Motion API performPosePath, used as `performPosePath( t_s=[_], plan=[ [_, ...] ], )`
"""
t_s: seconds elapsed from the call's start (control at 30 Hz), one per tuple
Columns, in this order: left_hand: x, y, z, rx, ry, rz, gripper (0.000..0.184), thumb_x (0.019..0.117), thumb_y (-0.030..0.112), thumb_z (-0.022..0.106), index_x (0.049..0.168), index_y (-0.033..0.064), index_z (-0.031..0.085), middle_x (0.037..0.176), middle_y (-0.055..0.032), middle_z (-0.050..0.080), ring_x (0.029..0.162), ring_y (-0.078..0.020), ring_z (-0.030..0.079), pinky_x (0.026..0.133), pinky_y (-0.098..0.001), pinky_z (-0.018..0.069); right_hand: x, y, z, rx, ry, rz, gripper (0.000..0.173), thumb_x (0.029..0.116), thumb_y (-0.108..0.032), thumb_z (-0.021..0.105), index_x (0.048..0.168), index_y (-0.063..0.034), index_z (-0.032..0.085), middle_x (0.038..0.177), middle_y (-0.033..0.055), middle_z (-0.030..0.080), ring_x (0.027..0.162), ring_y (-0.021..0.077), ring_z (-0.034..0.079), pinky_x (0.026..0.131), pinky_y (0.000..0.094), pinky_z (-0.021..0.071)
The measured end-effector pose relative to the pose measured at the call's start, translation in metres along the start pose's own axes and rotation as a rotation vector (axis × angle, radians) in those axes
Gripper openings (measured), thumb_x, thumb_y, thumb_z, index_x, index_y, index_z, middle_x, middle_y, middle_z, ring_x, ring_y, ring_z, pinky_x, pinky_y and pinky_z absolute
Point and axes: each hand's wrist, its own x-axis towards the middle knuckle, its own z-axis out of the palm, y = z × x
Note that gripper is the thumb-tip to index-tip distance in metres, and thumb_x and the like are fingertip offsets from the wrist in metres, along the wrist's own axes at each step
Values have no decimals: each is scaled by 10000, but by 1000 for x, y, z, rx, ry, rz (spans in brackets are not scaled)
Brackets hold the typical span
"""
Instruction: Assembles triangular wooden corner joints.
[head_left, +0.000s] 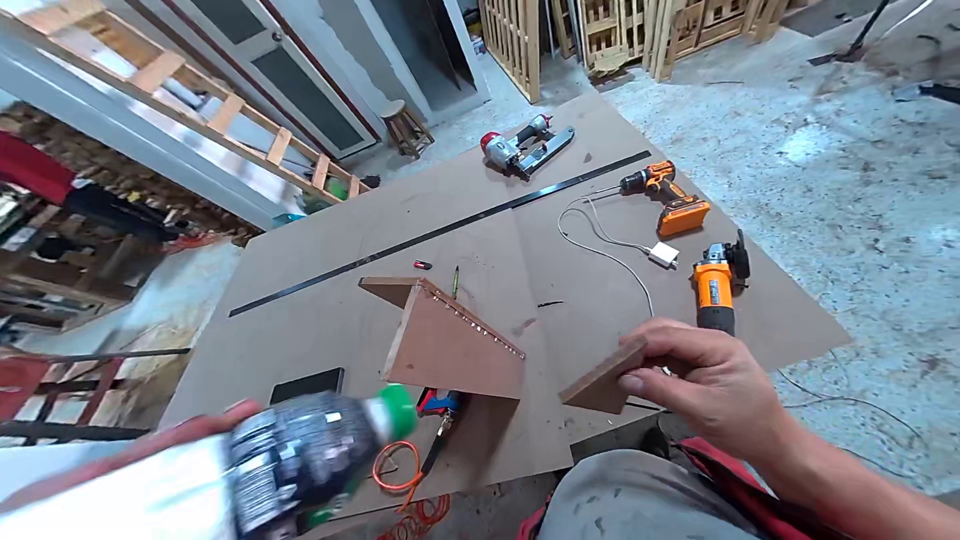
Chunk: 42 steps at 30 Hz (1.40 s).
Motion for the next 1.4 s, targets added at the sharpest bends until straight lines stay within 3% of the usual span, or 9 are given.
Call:
performPosePath(
  t_s=[0.03,0.17,0.23,0.33,0.57,0.83,1.03,1.13,1.4],
  plan=[
    [8,-7,11,-3,-1,16,510,891,396,759,1187,5,619,1200,-195,673,1204,-326,629,1116,-521,456,-1,-3,2,-19,-27,-11,130,918,-231,776,998,-129,773,969,26,731,846,163,717,757,339,649],
    [31,-3,61,-66,-72,62,556,913,459,656,1203,-9,585,1185,-155,665,1172,-259,636,1064,-428,495,-1,-18,10,-123,-99,-124,119,937,-231,759,990,-125,767,954,-31,734,863,94,709,770,286,639],
    [34,-21,85,-64,-188,35,502,915,431,710,1166,6,618,1145,-175,705,1101,-293,683,983,-447,555,-2,-25,13,-141,-97,-170,111,938,-205,760,988,-107,762,953,-34,733,878,81,705,783,273,636],
    [37,-53,104,-168,-277,47,502,904,395,755,1214,33,598,1144,-186,699,1109,-362,683,992,-519,569,-3,-31,13,-156,-77,-196,87,936,-160,747,989,-92,763,958,-31,732,887,73,703,783,261,634],
    [47,-59,118,-262,-123,-6,434,1005,364,627,1248,12,552,1124,-209,699,1086,-374,698,959,-529,588,-10,-38,9,-183,-22,-203,96,942,-166,747,970,-74,753,945,-20,723,870,75,702,769,263,636],
    [55,-73,127,-268,-87,-32,306,1087,277,462,1243,23,531,1105,-164,689,1071,-315,699,952,-498,589,-13,-38,10,-202,26,-209,107,947,-172,741,976,-71,762,934,-24,725,877,53,696,777,238,624],
    [59,-75,131,-348,-299,-126,525,982,523,587,1250,72,599,1101,-120,713,1046,-280,712,915,-473,599,-13,-37,12,-198,35,-208,131,955,-176,734,989,-52,763,931,-11,729,870,48,695,773,223,618],
    [65,-75,131,-350,-306,-71,499,1006,482,571,1256,51,593,1136,-148,702,1094,-308,693,976,-493,572,-13,-35,11,-188,45,-217,116,956,-154,726,990,-50,762,935,-9,726,870,48,697,774,224,621],
    [65,-73,140,-289,-309,-6,453,1035,438,531,1216,25,576,1096,-169,702,1063,-326,702,956,-502,581,-14,-38,12,-192,71,-216,118,947,-169,744,986,-60,764,918,-21,721,862,42,689,761,216,613]
  ],
)
